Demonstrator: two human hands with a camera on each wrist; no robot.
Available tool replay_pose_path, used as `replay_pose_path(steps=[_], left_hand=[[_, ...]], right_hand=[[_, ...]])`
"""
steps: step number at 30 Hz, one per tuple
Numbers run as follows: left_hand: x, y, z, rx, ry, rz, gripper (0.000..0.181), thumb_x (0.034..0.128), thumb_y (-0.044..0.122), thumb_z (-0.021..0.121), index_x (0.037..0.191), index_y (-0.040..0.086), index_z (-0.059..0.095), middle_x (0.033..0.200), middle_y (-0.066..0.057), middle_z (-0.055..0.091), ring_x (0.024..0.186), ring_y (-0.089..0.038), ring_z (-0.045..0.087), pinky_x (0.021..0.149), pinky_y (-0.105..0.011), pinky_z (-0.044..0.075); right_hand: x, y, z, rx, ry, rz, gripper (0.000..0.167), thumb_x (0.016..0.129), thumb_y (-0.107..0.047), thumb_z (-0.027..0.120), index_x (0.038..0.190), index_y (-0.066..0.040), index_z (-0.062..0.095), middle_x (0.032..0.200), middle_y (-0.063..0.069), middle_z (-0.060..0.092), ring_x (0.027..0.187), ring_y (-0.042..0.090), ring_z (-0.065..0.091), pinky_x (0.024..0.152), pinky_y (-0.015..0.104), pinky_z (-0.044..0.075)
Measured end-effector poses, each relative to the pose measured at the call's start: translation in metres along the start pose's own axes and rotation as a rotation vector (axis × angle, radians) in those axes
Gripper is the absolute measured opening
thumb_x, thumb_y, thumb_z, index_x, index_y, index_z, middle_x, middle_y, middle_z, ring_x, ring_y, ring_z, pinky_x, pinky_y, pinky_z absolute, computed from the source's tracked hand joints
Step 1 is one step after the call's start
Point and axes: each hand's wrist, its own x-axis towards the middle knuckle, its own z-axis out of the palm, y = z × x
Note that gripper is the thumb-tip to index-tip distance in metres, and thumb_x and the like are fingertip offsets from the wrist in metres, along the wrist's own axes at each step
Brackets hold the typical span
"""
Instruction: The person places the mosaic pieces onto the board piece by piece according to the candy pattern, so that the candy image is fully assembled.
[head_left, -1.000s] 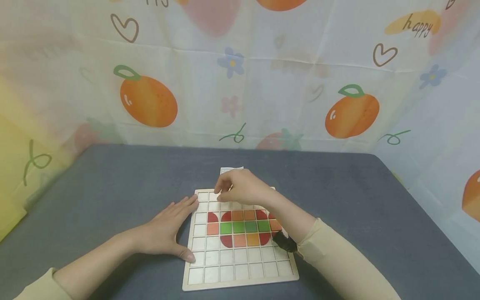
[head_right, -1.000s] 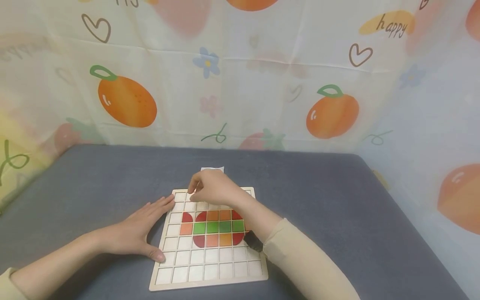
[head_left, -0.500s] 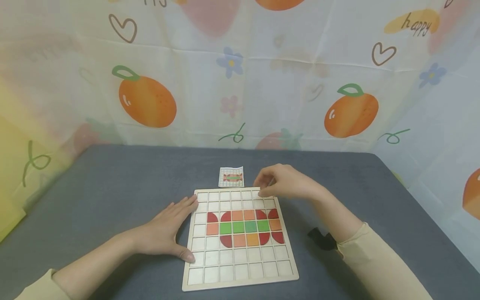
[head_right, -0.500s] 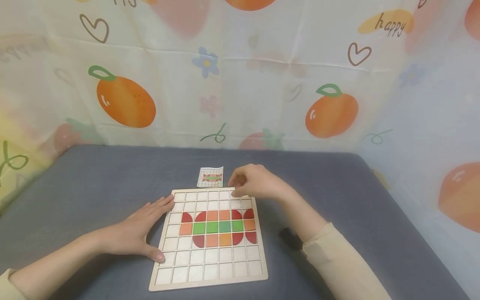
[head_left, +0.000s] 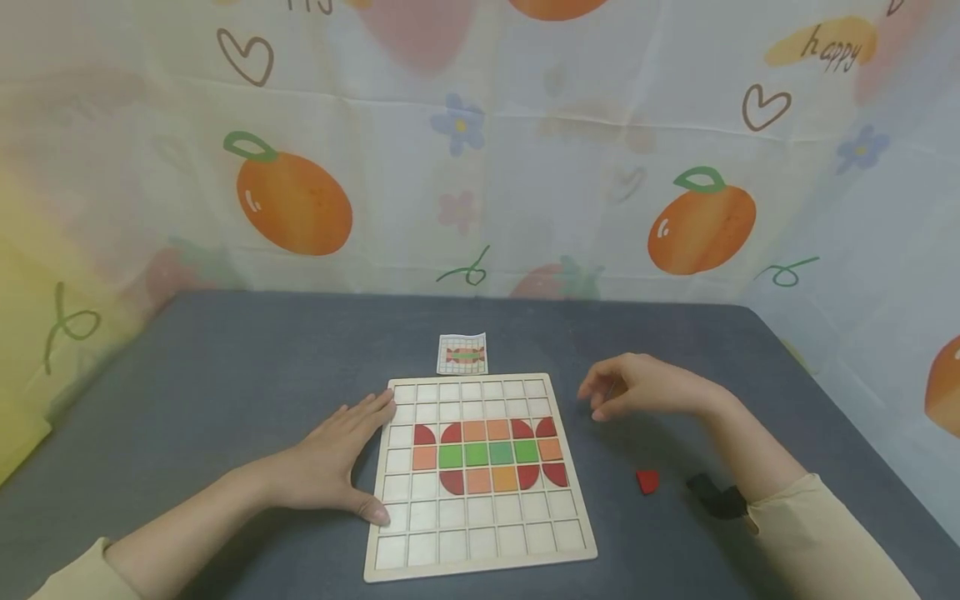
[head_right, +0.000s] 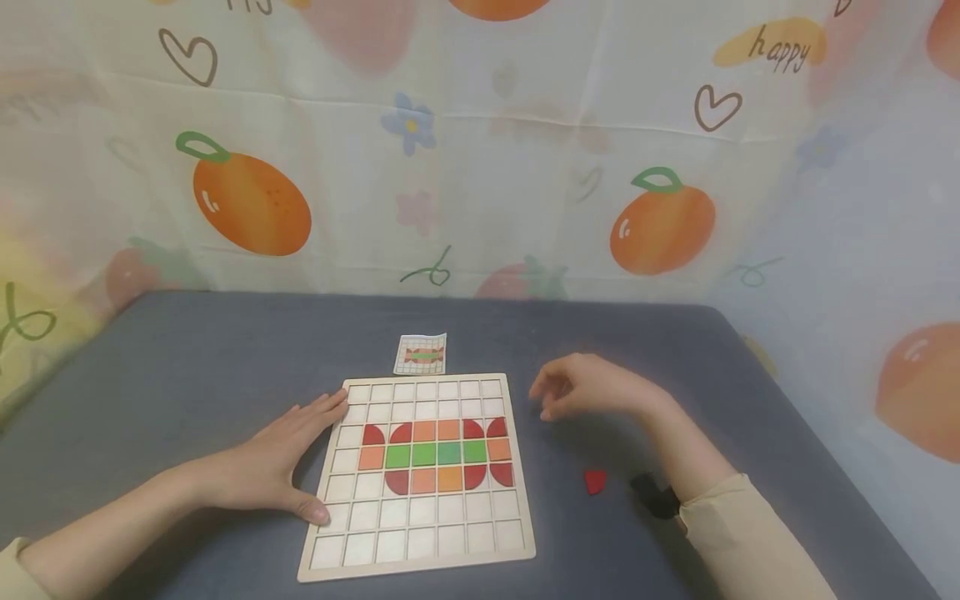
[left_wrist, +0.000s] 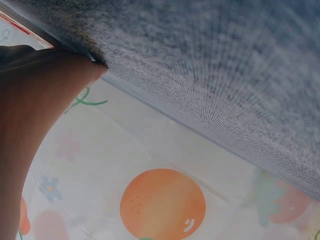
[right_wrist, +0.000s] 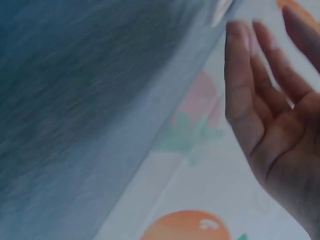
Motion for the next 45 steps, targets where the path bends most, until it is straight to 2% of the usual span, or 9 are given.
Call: replay_pose_path(steps=[4, 9, 15, 23, 29, 39, 45], left_hand=[[0.0, 0.001, 0.0, -0.004, 0.0, 0.003, 0.132, 0.0605, 0.072, 0.079, 0.156, 0.003, 0.021, 0.168, -0.013, 0.015, 0.153, -0.044, 0.015, 0.12, -0.069, 0.015], [0.0, 0.002, 0.0, -0.01, -0.001, 0.005, 0.132, 0.0606, 0.072, 0.079, 0.156, 0.002, 0.022, 0.167, -0.013, 0.015, 0.153, -0.044, 0.014, 0.12, -0.069, 0.015], [0.0, 0.002, 0.0, -0.005, -0.001, 0.002, 0.132, 0.0601, 0.072, 0.079, 0.156, 0.002, 0.022, 0.167, -0.014, 0.015, 0.153, -0.045, 0.014, 0.12, -0.069, 0.015], [-0.001, 0.001, 0.0, -0.009, -0.006, 0.001, 0.131, 0.0614, 0.071, 0.079, 0.157, 0.003, 0.021, 0.168, -0.013, 0.013, 0.154, -0.044, 0.013, 0.12, -0.069, 0.014], [-0.001, 0.0, 0.0, -0.006, -0.006, 0.005, 0.131, 0.0615, 0.071, 0.079, 0.157, 0.003, 0.02, 0.168, -0.013, 0.013, 0.154, -0.044, 0.012, 0.12, -0.069, 0.013], [-0.001, 0.0, 0.0, -0.005, -0.005, 0.001, 0.131, 0.061, 0.072, 0.079, 0.157, 0.003, 0.021, 0.168, -0.013, 0.013, 0.154, -0.044, 0.013, 0.12, -0.069, 0.014], [-0.001, 0.0, 0.0, -0.007, -0.008, 0.001, 0.131, 0.0611, 0.072, 0.079, 0.157, 0.004, 0.02, 0.168, -0.013, 0.013, 0.154, -0.044, 0.012, 0.12, -0.069, 0.014]], right_hand=[[-0.008, 0.019, 0.003, 0.027, -0.098, -0.024, 0.032, 0.082, -0.024, 0.079, 0.11, -0.01, 0.068, 0.094, 0.003, 0.069, 0.086, 0.012, 0.066, 0.075, 0.024, 0.055], [-0.02, 0.033, 0.005, 0.115, -0.21, -0.041, 0.036, 0.08, -0.022, 0.081, 0.109, -0.007, 0.067, 0.096, 0.01, 0.066, 0.086, 0.011, 0.062, 0.071, 0.025, 0.055], [-0.027, 0.049, 0.006, 0.137, -0.27, -0.092, 0.033, 0.077, -0.02, 0.083, 0.103, -0.007, 0.067, 0.088, 0.014, 0.062, 0.075, 0.005, 0.057, 0.063, 0.023, 0.054], [-0.03, 0.049, 0.013, 0.039, -0.232, -0.094, 0.035, 0.067, -0.024, 0.089, 0.092, -0.016, 0.067, 0.082, 0.004, 0.055, 0.065, 0.002, 0.049, 0.056, 0.021, 0.047], [-0.031, 0.043, 0.017, -0.013, -0.215, -0.096, 0.034, 0.063, -0.02, 0.09, 0.087, -0.02, 0.066, 0.08, 0.001, 0.054, 0.065, 0.002, 0.049, 0.056, 0.021, 0.047], [-0.03, 0.045, 0.016, 0.012, -0.191, -0.083, 0.029, 0.065, -0.015, 0.089, 0.084, -0.018, 0.068, 0.078, 0.001, 0.057, 0.066, 0.004, 0.053, 0.057, 0.022, 0.049], [-0.027, 0.043, 0.015, -0.003, -0.122, -0.094, 0.026, 0.069, -0.018, 0.087, 0.078, -0.014, 0.063, 0.069, -0.005, 0.059, 0.061, 0.004, 0.053, 0.054, 0.02, 0.046]])
